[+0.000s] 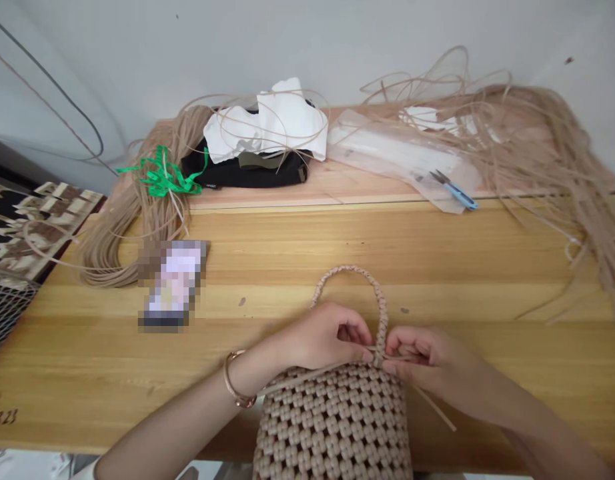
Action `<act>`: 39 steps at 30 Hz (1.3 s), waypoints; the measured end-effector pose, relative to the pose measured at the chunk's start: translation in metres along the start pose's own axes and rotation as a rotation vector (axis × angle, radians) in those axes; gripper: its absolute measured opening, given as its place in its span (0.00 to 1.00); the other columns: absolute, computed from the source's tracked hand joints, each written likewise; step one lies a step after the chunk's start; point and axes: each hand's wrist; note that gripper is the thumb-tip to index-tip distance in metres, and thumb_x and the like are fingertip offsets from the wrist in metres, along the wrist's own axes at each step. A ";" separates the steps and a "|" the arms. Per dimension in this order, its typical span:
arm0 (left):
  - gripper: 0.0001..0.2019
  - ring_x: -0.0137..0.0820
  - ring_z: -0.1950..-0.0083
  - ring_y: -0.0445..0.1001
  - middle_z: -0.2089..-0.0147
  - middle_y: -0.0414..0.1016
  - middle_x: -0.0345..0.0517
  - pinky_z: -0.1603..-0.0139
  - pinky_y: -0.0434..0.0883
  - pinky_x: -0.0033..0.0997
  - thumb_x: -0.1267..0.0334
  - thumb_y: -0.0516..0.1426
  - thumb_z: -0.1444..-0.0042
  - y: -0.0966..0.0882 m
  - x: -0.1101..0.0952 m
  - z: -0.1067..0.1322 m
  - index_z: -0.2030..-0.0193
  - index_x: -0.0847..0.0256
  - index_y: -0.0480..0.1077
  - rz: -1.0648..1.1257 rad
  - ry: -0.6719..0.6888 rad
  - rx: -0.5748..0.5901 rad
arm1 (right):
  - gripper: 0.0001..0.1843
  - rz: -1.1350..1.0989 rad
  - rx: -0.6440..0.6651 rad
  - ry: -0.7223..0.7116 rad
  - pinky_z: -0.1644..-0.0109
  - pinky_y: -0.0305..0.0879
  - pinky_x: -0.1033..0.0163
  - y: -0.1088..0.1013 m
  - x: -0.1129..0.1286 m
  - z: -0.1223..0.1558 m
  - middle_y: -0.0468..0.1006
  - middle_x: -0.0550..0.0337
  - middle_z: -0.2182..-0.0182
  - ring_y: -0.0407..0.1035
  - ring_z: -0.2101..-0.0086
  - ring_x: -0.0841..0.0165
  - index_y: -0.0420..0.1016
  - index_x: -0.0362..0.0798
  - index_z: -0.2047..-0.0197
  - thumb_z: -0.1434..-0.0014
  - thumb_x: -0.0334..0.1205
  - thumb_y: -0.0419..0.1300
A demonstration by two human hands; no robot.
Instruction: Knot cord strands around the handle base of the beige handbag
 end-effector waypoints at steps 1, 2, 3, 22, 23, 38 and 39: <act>0.08 0.24 0.69 0.67 0.70 0.72 0.41 0.68 0.64 0.22 0.62 0.58 0.51 -0.002 0.000 0.000 0.66 0.64 0.72 -0.015 0.022 0.005 | 0.08 -0.019 0.013 0.004 0.75 0.46 0.67 -0.001 -0.001 -0.001 0.55 0.69 0.80 0.51 0.77 0.73 0.65 0.48 0.72 0.44 0.41 0.53; 0.08 0.25 0.68 0.68 0.69 0.72 0.42 0.66 0.64 0.22 0.63 0.58 0.51 -0.003 0.000 0.001 0.65 0.64 0.72 -0.039 0.050 0.009 | 0.08 -0.033 0.024 0.006 0.75 0.45 0.66 -0.001 -0.002 -0.001 0.54 0.69 0.80 0.50 0.77 0.73 0.65 0.48 0.72 0.44 0.41 0.53; 0.07 0.25 0.66 0.69 0.67 0.72 0.42 0.65 0.65 0.23 0.64 0.57 0.50 -0.004 0.000 0.001 0.65 0.64 0.73 -0.074 0.082 0.009 | 0.08 -0.045 0.035 0.006 0.75 0.45 0.66 -0.002 -0.004 -0.002 0.54 0.69 0.80 0.50 0.77 0.73 0.65 0.48 0.72 0.43 0.42 0.53; 0.10 0.25 0.70 0.68 0.70 0.73 0.41 0.68 0.63 0.23 0.73 0.56 0.58 0.004 -0.004 -0.004 0.67 0.66 0.74 0.285 -0.143 0.100 | 0.09 -0.110 0.055 -0.049 0.74 0.47 0.67 0.000 0.002 -0.002 0.58 0.69 0.80 0.52 0.77 0.74 0.66 0.47 0.72 0.44 0.41 0.55; 0.10 0.25 0.69 0.68 0.70 0.73 0.41 0.67 0.63 0.24 0.72 0.58 0.59 0.004 -0.004 -0.004 0.66 0.66 0.73 0.336 -0.169 0.104 | 0.09 -0.090 0.040 -0.056 0.74 0.48 0.67 0.000 0.002 -0.002 0.59 0.68 0.79 0.53 0.76 0.74 0.67 0.47 0.73 0.44 0.41 0.55; 0.11 0.20 0.76 0.62 0.77 0.69 0.37 0.73 0.57 0.23 0.62 0.65 0.65 0.011 -0.011 -0.007 0.76 0.68 0.71 0.441 -0.291 -0.013 | 0.10 0.182 -0.253 0.089 0.78 0.47 0.65 0.007 0.005 -0.001 0.58 0.69 0.85 0.55 0.81 0.71 0.66 0.49 0.70 0.53 0.47 0.58; 0.11 0.21 0.75 0.63 0.75 0.70 0.38 0.72 0.59 0.23 0.64 0.65 0.65 0.011 -0.011 -0.007 0.76 0.68 0.72 0.462 -0.291 -0.011 | 0.12 0.203 -0.261 0.105 0.78 0.45 0.65 0.007 0.005 -0.002 0.55 0.70 0.85 0.53 0.81 0.71 0.67 0.49 0.69 0.54 0.47 0.59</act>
Point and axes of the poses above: each hand's wrist, its own z-axis away from the middle knuckle, its own y-axis out of the palm, x = y × z
